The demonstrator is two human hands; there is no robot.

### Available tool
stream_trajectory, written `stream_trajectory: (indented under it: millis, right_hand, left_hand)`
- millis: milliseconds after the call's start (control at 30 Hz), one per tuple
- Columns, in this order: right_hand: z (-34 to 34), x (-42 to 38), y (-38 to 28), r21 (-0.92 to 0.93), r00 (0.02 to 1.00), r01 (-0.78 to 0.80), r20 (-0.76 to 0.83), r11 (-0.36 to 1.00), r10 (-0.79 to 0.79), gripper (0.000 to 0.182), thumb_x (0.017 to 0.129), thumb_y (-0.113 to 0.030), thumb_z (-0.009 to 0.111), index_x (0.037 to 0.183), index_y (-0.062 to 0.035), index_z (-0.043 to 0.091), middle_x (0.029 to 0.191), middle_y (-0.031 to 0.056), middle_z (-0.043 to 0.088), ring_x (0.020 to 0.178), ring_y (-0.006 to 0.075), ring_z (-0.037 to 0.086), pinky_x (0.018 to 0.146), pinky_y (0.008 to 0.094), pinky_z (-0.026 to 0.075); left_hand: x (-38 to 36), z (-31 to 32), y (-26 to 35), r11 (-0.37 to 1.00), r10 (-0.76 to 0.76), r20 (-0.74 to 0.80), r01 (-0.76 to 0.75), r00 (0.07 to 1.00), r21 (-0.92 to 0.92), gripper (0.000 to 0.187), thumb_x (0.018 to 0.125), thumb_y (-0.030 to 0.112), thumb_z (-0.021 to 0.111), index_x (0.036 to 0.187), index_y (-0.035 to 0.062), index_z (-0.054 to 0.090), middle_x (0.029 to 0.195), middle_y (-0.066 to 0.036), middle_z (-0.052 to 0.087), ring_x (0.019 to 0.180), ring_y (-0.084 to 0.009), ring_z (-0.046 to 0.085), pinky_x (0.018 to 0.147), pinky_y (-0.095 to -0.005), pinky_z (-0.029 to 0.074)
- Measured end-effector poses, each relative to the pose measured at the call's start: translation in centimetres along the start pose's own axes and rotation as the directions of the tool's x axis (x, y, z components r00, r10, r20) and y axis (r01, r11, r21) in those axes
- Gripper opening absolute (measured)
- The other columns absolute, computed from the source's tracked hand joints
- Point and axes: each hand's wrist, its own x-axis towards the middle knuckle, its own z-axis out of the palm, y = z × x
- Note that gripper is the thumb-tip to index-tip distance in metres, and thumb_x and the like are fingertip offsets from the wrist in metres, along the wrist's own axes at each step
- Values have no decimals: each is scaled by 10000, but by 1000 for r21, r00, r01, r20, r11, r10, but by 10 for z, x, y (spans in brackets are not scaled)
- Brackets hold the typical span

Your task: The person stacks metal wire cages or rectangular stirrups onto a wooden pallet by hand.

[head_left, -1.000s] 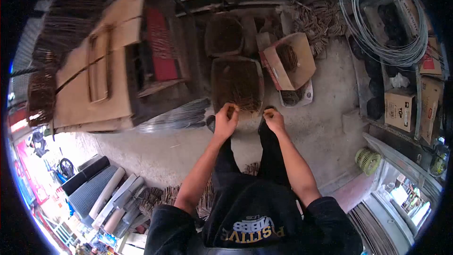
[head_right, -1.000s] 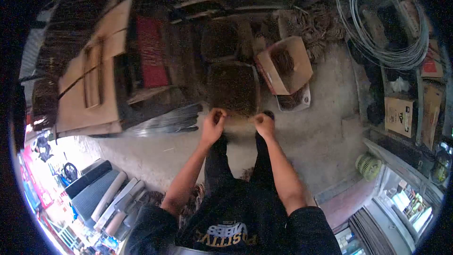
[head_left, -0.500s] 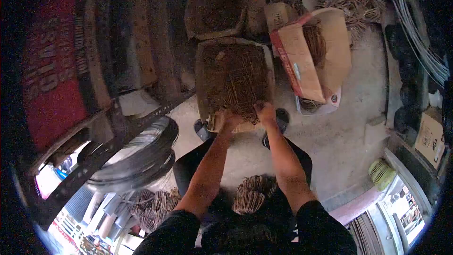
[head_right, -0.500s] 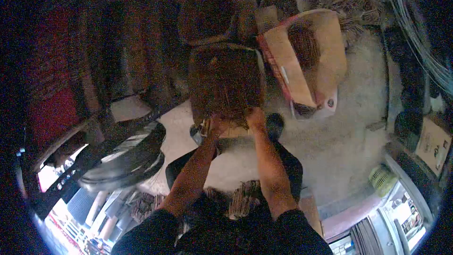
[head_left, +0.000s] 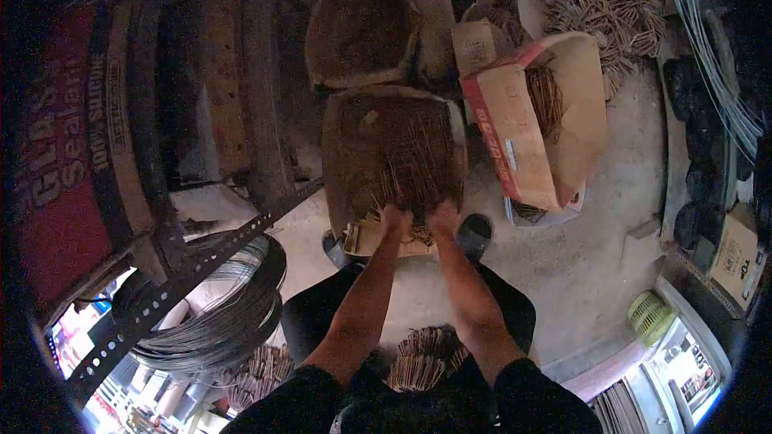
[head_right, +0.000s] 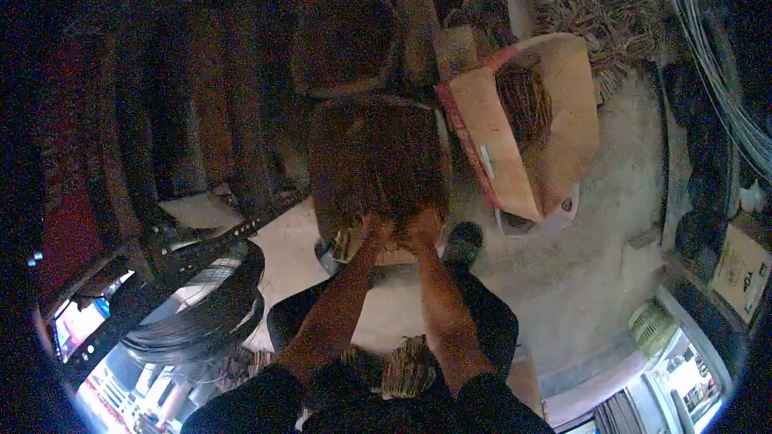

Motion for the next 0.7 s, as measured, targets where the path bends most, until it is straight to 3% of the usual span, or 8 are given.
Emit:
stream_trajectory:
  millis: [67,100,167,367,467,500,567,700]
  right_hand:
    - [17,4,8,1,999,-24,-37,1000,25,445,972,-333,650,1307,-41,653,1074,192,708,943,348,682,793,434,551]
    - [21,6,10,0,998,-39,-54,999,39,450,985,-344,640,1320,-42,647,1073,189,708,925,341,685,774,431,552]
    - [35,12,17,-2,996,-54,-71,999,54,456,998,-354,630,1332,-43,642,1073,186,709,907,335,688,755,428,554]
    - [94,13,46,808,974,217,-220,547,-62,370,988,-364,628,1200,-66,680,966,123,699,803,283,677,745,392,554]
    - [36,-17,20,919,954,297,-294,259,-52,347,985,-368,627,1156,-73,693,931,102,696,769,265,674,742,380,553]
    - [-36,-39,-13,602,996,54,-90,796,0,316,950,-333,667,1103,-60,710,931,112,711,795,295,692,752,398,560]
    - [-131,-58,-49,-2,985,-169,41,986,169,287,915,-299,706,1051,-47,727,932,121,726,822,324,711,763,416,567]
    - [-182,-106,-50,274,998,-26,-39,961,39,258,850,-215,780,1023,-23,794,890,175,766,821,356,735,761,409,573]
  left_hand:
    - [87,132,-57,286,621,-599,565,506,774,336,1018,391,575,1061,74,677,915,-94,639,941,-254,615,843,-422,523]
    - [47,53,-23,286,620,-598,563,508,776,336,1018,391,575,1061,74,677,915,-94,639,941,-254,615,843,-422,523]
    - [35,15,32,-512,532,-227,523,816,681,310,1004,351,586,923,68,684,837,-93,602,817,-259,597,783,-423,529]
    - [19,0,49,-388,595,-609,851,524,353,338,960,363,643,882,34,658,838,-103,602,737,-273,583,706,-432,528]
    - [30,-5,17,-828,558,-269,548,785,-117,286,937,325,702,884,63,599,746,-88,553,623,-263,538,561,-408,472]
    - [15,-1,11,-829,555,-273,548,786,-107,286,937,325,702,884,63,599,746,-88,553,623,-263,538,561,-408,472]
    - [39,33,-11,360,685,-720,809,108,464,212,954,281,705,962,90,614,823,-76,581,709,-230,562,630,-381,476]
    - [35,172,-67,320,565,-726,706,393,632,156,971,226,676,996,80,628,825,-59,583,740,-199,548,690,-370,478]
